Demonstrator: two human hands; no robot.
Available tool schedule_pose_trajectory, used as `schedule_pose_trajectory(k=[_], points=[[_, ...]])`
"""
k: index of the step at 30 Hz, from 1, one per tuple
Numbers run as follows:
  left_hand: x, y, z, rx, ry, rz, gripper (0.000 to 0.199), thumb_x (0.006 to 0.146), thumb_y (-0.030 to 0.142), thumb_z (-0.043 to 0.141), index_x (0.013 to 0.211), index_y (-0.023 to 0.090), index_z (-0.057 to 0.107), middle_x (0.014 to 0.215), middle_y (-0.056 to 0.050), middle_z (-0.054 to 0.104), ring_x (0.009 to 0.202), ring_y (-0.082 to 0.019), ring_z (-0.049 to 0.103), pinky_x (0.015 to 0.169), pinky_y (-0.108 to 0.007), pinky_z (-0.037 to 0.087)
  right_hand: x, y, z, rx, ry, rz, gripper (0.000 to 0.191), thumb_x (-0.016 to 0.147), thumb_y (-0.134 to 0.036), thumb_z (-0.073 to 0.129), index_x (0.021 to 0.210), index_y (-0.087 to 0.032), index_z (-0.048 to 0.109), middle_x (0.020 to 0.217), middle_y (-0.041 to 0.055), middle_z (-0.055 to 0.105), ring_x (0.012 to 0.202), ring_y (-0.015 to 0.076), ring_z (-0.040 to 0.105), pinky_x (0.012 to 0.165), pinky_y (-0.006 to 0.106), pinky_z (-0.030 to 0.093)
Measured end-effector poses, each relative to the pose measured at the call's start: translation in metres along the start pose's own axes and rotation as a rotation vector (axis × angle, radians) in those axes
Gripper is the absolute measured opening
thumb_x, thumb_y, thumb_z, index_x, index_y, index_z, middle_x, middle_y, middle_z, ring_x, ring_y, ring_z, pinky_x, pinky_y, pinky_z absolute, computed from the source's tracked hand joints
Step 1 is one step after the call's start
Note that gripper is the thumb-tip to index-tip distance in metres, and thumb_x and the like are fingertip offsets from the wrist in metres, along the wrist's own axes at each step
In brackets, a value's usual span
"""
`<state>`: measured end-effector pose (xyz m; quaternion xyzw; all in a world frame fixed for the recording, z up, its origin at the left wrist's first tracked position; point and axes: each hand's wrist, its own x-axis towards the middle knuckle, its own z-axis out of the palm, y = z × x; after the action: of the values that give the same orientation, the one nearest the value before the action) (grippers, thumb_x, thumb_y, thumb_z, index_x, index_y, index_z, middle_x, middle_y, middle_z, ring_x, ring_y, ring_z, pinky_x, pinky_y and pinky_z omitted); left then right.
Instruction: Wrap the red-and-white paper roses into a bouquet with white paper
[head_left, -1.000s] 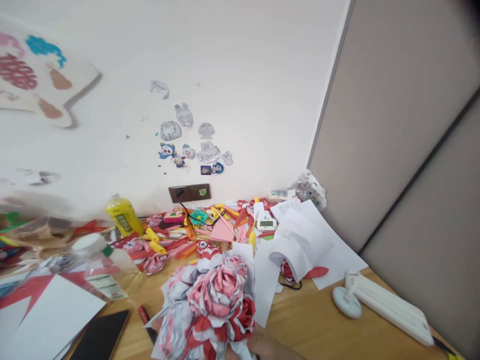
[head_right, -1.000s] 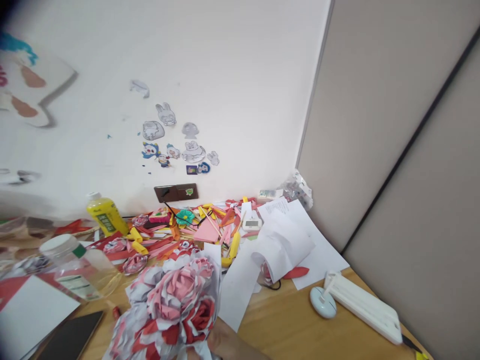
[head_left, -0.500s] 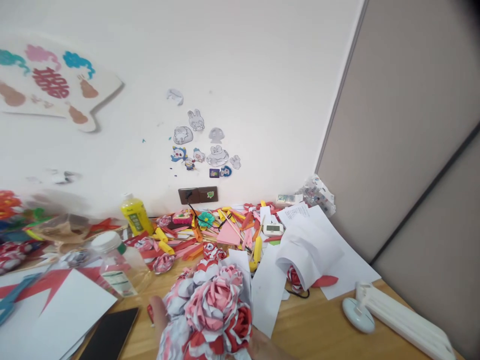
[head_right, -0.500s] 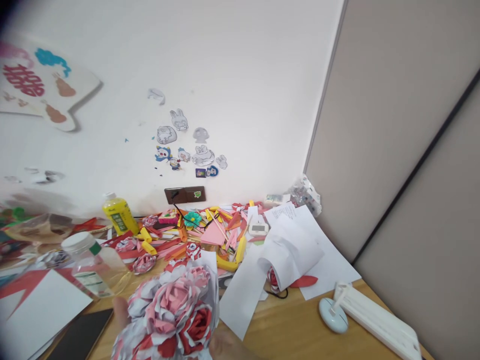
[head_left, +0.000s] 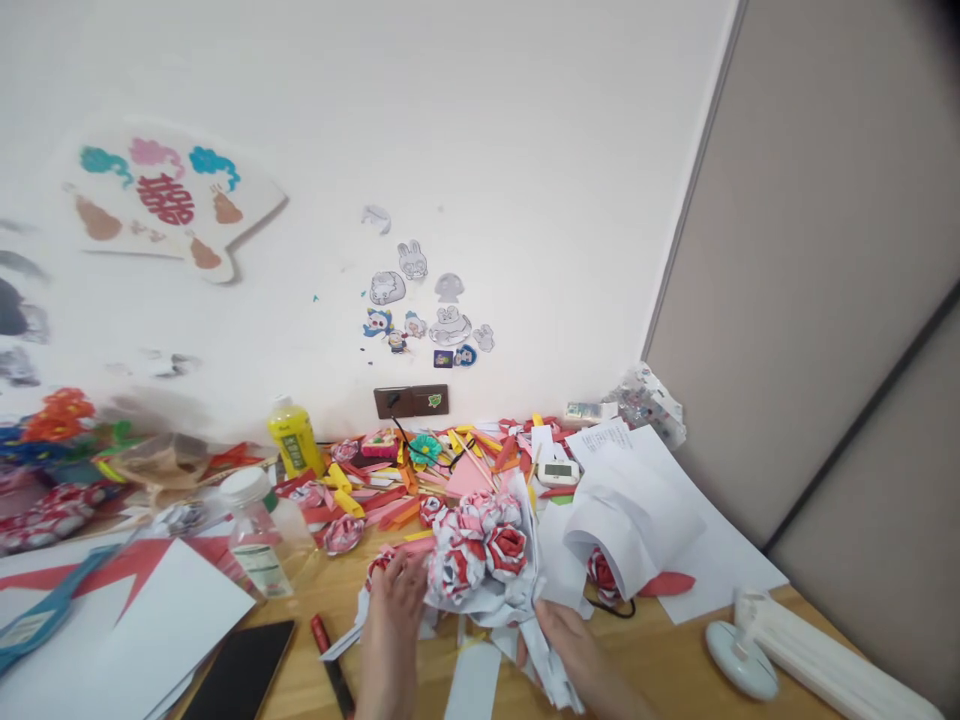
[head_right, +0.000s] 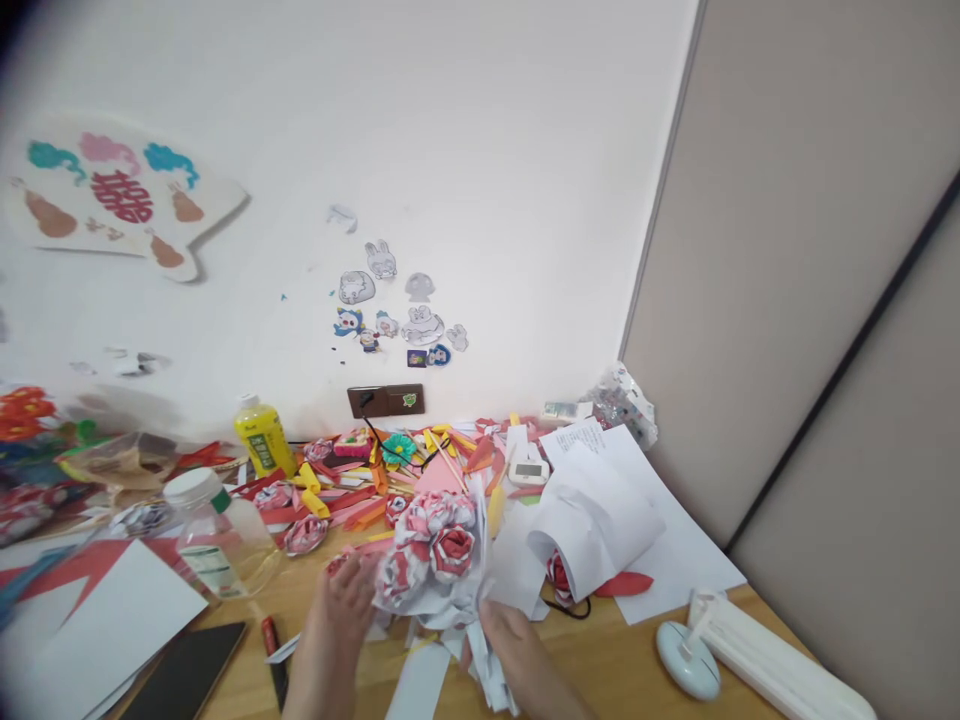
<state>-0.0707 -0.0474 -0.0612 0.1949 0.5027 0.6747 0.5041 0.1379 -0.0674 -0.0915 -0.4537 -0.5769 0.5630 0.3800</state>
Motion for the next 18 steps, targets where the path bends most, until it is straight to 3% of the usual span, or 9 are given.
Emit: schedule_pose_trajectory(k=[3, 5, 10, 14, 18], points=[[0.026, 0.017, -0.011, 0.266, 0.054, 0.261, 0.042, 0.072, 0.047, 0.055, 0.103, 0.017, 0.059, 0.114, -0.01, 0.063, 0.11, -0.025, 0.056, 0.093, -0.035, 0.042, 0.003, 0.006, -0.013, -0.387, 0.179, -0.117, 0.056, 0.085, -0.061, 0.03, 0.059, -0.017, 0.052, 0.061, 0.0041, 0.055, 0.063, 0.0181, 0.053, 0.061, 0.028, 0.039], [0.049, 0.036, -0.011, 0.908, -0.069, 0.567, 0.043, 0.082, 0.045, 0.04, 0.104, 0.014, 0.058, 0.109, -0.012, 0.065, 0.104, -0.025, 0.059, 0.086, -0.036, 0.047, 0.002, 0.007, -0.02, -0.589, 0.305, -0.195, 0.052, 0.086, -0.057, 0.03, 0.058, -0.018, 0.049, 0.064, 0.0061, 0.056, 0.067, 0.0207, 0.053, 0.064, 0.03, 0.038], [0.123, 0.07, 0.019, 1.352, -0.191, 0.716, 0.022, 0.08, 0.018, 0.048, 0.095, 0.012, 0.063, 0.104, -0.013, 0.066, 0.103, -0.025, 0.057, 0.094, -0.04, 0.04, 0.0, 0.006, -0.028, -0.665, 0.517, -0.294, 0.045, 0.091, -0.044, 0.026, 0.06, -0.018, 0.047, 0.062, 0.005, 0.055, 0.061, 0.0175, 0.054, 0.059, 0.026, 0.038], [0.169, 0.062, 0.048, 1.646, -0.277, 0.806, 0.025, 0.083, 0.023, 0.055, 0.107, 0.015, 0.058, 0.118, -0.009, 0.057, 0.11, -0.023, 0.052, 0.093, -0.048, 0.039, 0.0, 0.009, -0.025, -0.754, 0.502, -0.359, 0.042, 0.092, -0.037, 0.03, 0.059, -0.018, 0.047, 0.059, 0.0036, 0.056, 0.058, 0.0156, 0.056, 0.056, 0.023, 0.038], [0.191, 0.049, 0.066, 1.846, -0.303, 0.868, 0.027, 0.084, 0.028, 0.055, 0.109, 0.017, 0.056, 0.12, -0.007, 0.055, 0.109, -0.024, 0.052, 0.091, -0.048, 0.042, 0.006, 0.021, -0.022, -0.905, 0.434, -0.44, 0.036, 0.092, -0.029, 0.035, 0.061, -0.018, 0.051, 0.061, 0.0022, 0.059, 0.059, 0.0131, 0.059, 0.056, 0.02, 0.037]])
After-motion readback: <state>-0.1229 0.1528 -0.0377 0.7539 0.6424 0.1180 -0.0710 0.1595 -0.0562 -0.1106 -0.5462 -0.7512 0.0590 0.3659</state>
